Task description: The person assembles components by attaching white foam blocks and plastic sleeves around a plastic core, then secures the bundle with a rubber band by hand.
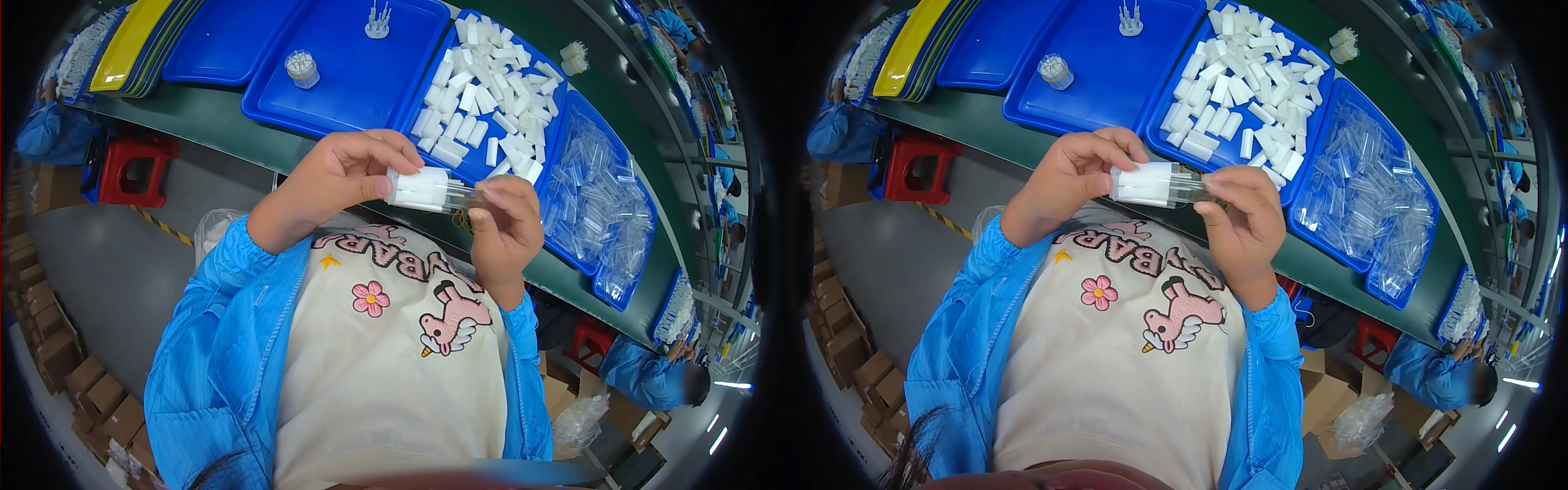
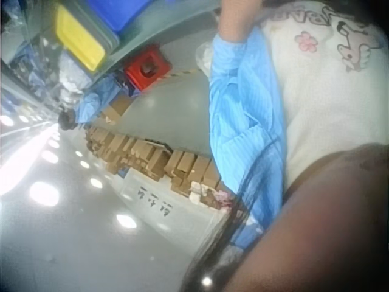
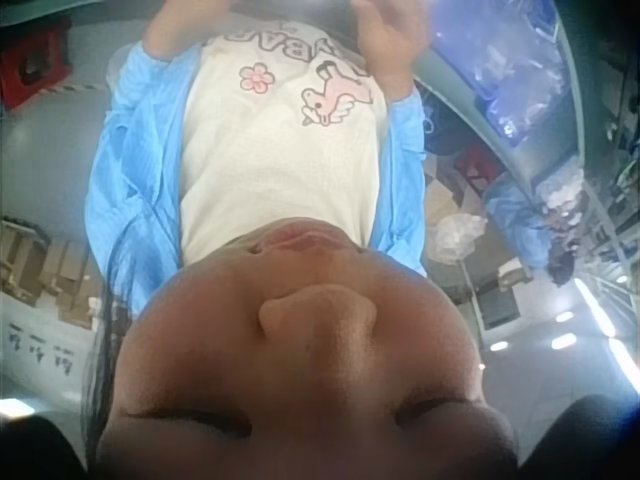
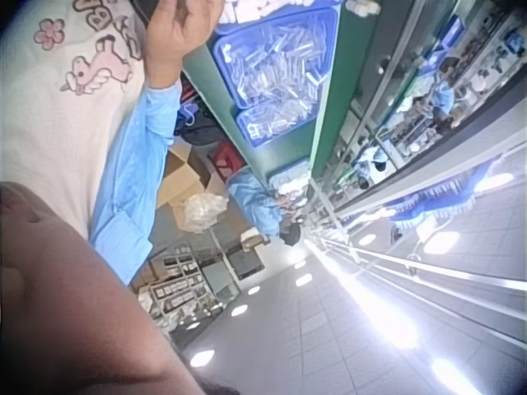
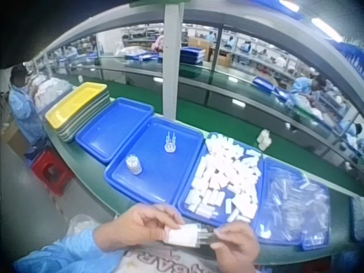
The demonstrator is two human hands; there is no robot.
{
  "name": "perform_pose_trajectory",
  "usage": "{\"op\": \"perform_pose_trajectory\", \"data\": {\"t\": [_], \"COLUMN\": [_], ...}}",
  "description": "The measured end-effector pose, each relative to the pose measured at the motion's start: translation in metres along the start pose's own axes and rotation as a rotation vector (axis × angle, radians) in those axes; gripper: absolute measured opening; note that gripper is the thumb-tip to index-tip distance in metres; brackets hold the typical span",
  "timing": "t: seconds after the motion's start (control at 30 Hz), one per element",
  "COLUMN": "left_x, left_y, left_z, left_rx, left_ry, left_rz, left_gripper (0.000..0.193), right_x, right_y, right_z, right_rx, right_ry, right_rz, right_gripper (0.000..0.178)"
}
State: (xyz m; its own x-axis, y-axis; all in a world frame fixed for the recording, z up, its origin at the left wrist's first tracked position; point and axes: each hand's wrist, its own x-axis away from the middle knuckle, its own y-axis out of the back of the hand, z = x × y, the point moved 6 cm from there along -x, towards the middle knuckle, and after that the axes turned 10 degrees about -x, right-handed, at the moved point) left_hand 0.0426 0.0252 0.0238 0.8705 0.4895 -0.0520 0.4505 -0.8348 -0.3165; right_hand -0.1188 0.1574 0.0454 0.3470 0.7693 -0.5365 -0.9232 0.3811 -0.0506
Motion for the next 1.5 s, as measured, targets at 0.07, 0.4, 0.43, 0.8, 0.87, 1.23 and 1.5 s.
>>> {"op": "perform_pose_trajectory", "data": {"t": [0.07, 0.4, 0.43, 0.8, 0.87, 1.23, 1.5], "left_x": [0.0, -0.007, -0.007, -0.004, -0.005, -0.007, 0.002], "left_y": [-0.002, -0.007, -0.007, -0.004, -0.007, -0.005, 0.015], "left_z": [0.002, 0.006, 0.003, -0.003, -0.004, 0.005, 0.001], "left_rx": [-0.011, 0.078, 0.048, -0.053, -0.045, 0.023, -0.001], "left_ry": [-0.039, -0.249, -0.299, -0.412, -0.422, -0.456, -0.267], "left_rz": [0.014, -0.052, -0.059, -0.11, -0.131, -0.14, -0.231], "left_gripper": [0.027, 0.022, 0.022, 0.03, 0.032, 0.033, 0.058], "right_x": [-0.006, -0.015, -0.016, -0.023, -0.021, -0.024, -0.024], "right_y": [-0.004, -0.016, -0.017, -0.034, -0.033, -0.046, 0.039], "right_z": [0.002, -0.001, -0.002, -0.004, -0.005, -0.006, -0.01], "right_rx": [0.012, -0.137, -0.137, -0.179, -0.243, -0.422, 0.182], "right_ry": [-0.009, -0.08, -0.08, -0.137, -0.125, -0.063, -0.218], "right_rz": [0.041, -0.181, -0.181, -0.197, -0.193, -0.028, -0.284], "right_gripper": [0.027, 0.029, 0.029, 0.037, 0.037, 0.043, 0.043]}}
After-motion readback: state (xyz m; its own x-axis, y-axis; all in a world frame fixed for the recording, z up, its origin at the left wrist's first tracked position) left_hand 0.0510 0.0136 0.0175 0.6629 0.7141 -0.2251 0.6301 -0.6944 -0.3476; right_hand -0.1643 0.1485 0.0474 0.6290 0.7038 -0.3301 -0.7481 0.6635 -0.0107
